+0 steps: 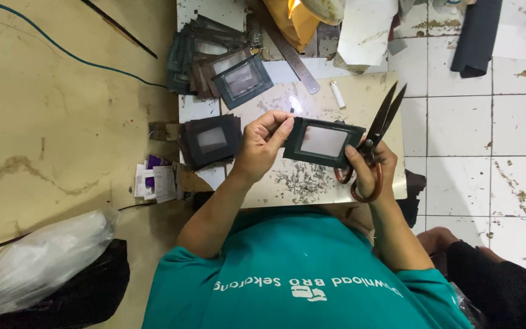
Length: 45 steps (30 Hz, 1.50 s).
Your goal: Trimming the edges of small rectangular frames using scissors to remove excess material.
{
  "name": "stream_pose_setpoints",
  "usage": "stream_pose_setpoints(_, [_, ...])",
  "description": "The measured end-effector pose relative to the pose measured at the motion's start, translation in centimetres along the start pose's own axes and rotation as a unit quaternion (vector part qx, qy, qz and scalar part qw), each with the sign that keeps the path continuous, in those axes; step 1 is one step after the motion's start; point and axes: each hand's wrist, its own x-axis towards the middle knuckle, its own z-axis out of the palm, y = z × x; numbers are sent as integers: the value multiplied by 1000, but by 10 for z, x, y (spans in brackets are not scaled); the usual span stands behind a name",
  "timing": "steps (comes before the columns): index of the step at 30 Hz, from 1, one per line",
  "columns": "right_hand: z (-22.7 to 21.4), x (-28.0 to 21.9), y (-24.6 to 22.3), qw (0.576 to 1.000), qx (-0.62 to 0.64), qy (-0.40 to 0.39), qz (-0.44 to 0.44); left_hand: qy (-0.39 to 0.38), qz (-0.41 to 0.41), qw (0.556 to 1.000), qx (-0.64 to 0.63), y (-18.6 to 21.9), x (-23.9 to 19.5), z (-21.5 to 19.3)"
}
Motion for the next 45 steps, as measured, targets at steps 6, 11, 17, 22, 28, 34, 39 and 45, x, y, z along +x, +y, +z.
stream_pose_setpoints(6, [-3, 1, 4, 1000, 1, -7, -4, -20, 8, 996, 87, -15, 4, -23])
stream_pose_setpoints(11, [-3, 2, -1, 1000, 6, -16, 9, -41, 10, 992, 116, 0, 8, -22])
stream_pose_setpoints(17, [-2, 3, -11, 999, 2, -34, 16, -79, 12, 982, 172, 20, 9, -25])
stream_pose_setpoints(22, [-7, 5, -6, 999, 1, -34, 23, -96, 31, 973, 209, 17, 10, -28])
stream_pose_setpoints(28, [-19, 7, 10, 999, 8, -37, 11, -109, 25, 972, 208, 21, 11, -30])
stream_pose_setpoints(34, [-25, 8, 17, 999, -8, -44, 12, -131, 24, 969, 208, 18, 9, -35])
stream_pose_setpoints(39, [-16, 7, 6, 998, 4, -53, 39, -162, 23, 962, 219, 23, 8, -33])
stream_pose_setpoints(45, [-2, 9, -31, 993, 10, -94, 78, -193, -19, 961, 197, 7, 4, -46])
